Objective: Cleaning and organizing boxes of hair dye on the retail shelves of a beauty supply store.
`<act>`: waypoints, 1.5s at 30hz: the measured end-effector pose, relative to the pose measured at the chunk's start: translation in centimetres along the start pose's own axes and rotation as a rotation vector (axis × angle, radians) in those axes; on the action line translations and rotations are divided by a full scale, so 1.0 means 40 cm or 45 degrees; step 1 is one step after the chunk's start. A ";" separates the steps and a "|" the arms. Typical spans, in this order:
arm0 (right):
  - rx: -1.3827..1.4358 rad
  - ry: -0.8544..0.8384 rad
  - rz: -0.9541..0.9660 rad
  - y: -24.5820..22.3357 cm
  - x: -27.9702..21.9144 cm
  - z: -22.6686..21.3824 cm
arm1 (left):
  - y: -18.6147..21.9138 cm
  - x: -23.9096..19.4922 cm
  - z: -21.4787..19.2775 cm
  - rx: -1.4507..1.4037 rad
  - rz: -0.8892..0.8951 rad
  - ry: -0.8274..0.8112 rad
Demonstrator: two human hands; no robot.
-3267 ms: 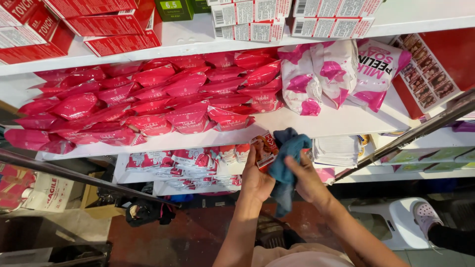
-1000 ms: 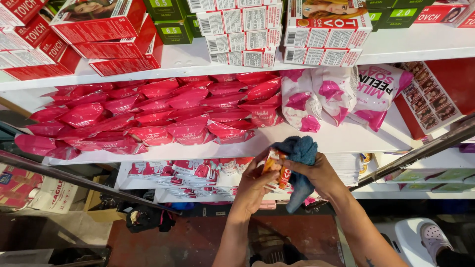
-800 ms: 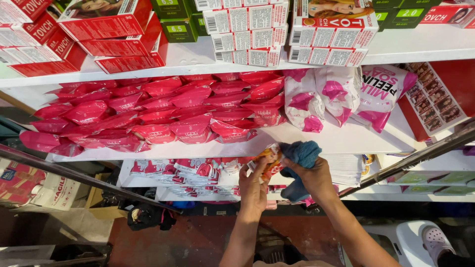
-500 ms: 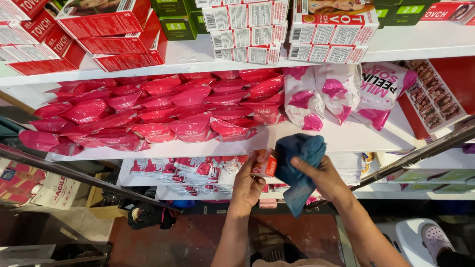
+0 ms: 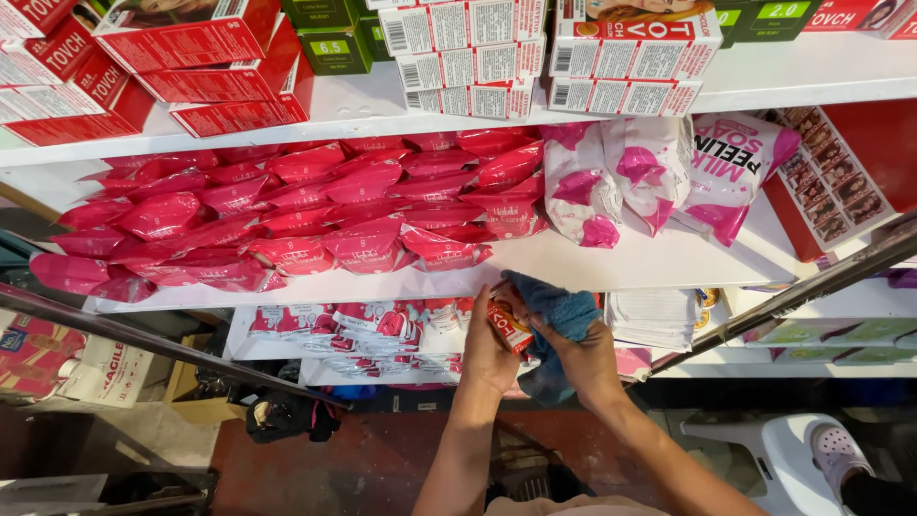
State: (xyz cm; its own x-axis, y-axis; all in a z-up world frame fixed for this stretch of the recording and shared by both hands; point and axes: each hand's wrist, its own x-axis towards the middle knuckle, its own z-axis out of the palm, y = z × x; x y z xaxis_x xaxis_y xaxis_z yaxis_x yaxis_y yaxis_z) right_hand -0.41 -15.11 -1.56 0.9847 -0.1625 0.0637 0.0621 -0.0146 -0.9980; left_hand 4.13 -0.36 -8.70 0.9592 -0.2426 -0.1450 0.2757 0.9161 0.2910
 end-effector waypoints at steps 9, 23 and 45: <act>0.450 -0.029 0.436 -0.107 0.052 -0.082 | 0.066 -0.069 0.125 -0.073 -0.367 0.106; -1.401 -0.525 -0.288 -0.122 0.096 0.069 | -0.055 -0.081 0.161 0.193 -0.469 0.219; -0.963 -0.453 -0.134 -0.136 -0.007 0.007 | -0.030 0.042 0.038 -0.162 -0.344 -0.140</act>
State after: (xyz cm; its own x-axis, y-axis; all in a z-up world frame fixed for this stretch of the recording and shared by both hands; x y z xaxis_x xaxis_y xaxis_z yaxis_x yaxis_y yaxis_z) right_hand -0.99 -14.72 3.86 0.9805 0.1951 0.0244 0.1550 -0.6901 -0.7069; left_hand 5.50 -2.34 -7.87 0.8552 -0.5094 -0.0956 0.5181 0.8447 0.1344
